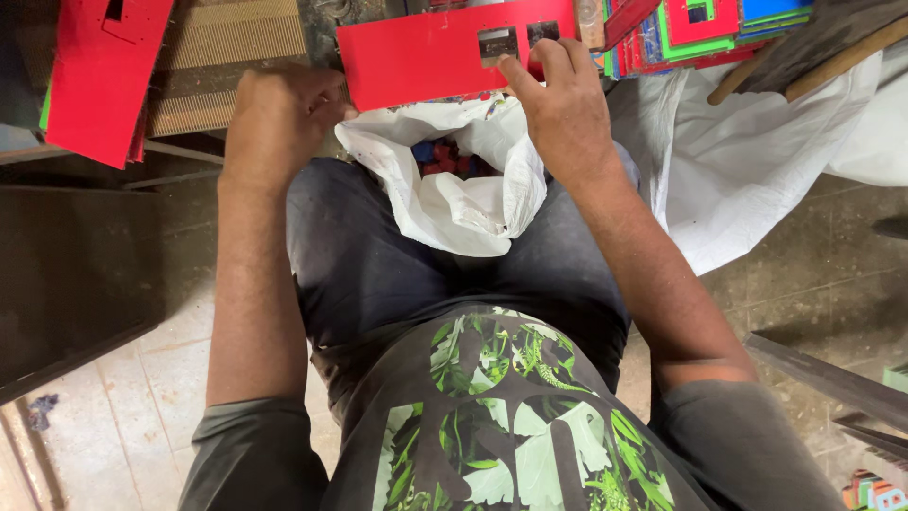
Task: The person sits with a white sack between their legs and repeatedly places colored cardstock sheets into a manual press to punch out rectangular shapes. The punched pieces fall into the sack while the remaining frames are set aside.
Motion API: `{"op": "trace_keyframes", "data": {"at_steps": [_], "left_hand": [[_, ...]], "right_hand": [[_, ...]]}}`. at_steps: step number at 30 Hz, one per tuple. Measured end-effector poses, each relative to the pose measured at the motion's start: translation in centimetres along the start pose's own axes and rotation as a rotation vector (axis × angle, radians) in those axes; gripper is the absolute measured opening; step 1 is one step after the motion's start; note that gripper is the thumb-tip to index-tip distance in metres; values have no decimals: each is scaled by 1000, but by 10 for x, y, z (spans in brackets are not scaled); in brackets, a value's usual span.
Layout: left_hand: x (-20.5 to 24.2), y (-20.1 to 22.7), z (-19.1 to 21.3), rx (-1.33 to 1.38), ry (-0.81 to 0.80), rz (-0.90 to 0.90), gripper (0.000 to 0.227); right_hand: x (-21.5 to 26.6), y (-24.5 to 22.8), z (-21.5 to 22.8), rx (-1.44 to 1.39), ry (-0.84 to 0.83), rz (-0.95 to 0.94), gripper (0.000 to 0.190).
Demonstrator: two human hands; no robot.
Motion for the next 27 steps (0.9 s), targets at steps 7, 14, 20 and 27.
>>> {"op": "trace_keyframes", "data": {"at_steps": [7,14,20,27], "left_hand": [[-1,-4,-8,437,-21,85,42],[-12,-2,-16,121,137,-105,29],[-34,-25,-24,109,161,-193,28],[-41,-34,-25,198,153,-166,24]], "right_hand": [[4,3,-3,-10,1,-6,35],[-9,12,-13,-13,-3,-37,39],[-21,29,-23,-75,111,-38,33],[-32,26,-10,-152,119,-76,25]]}}
Point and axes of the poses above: each hand's wrist, its own x-axis away from the middle knuckle, its own z-axis out of the back of the hand, y = z × x, the point moved 7 cm from there along -x, towards the middle knuckle, and after that the axes turned 1 degree about x, right-handed, at the moved point
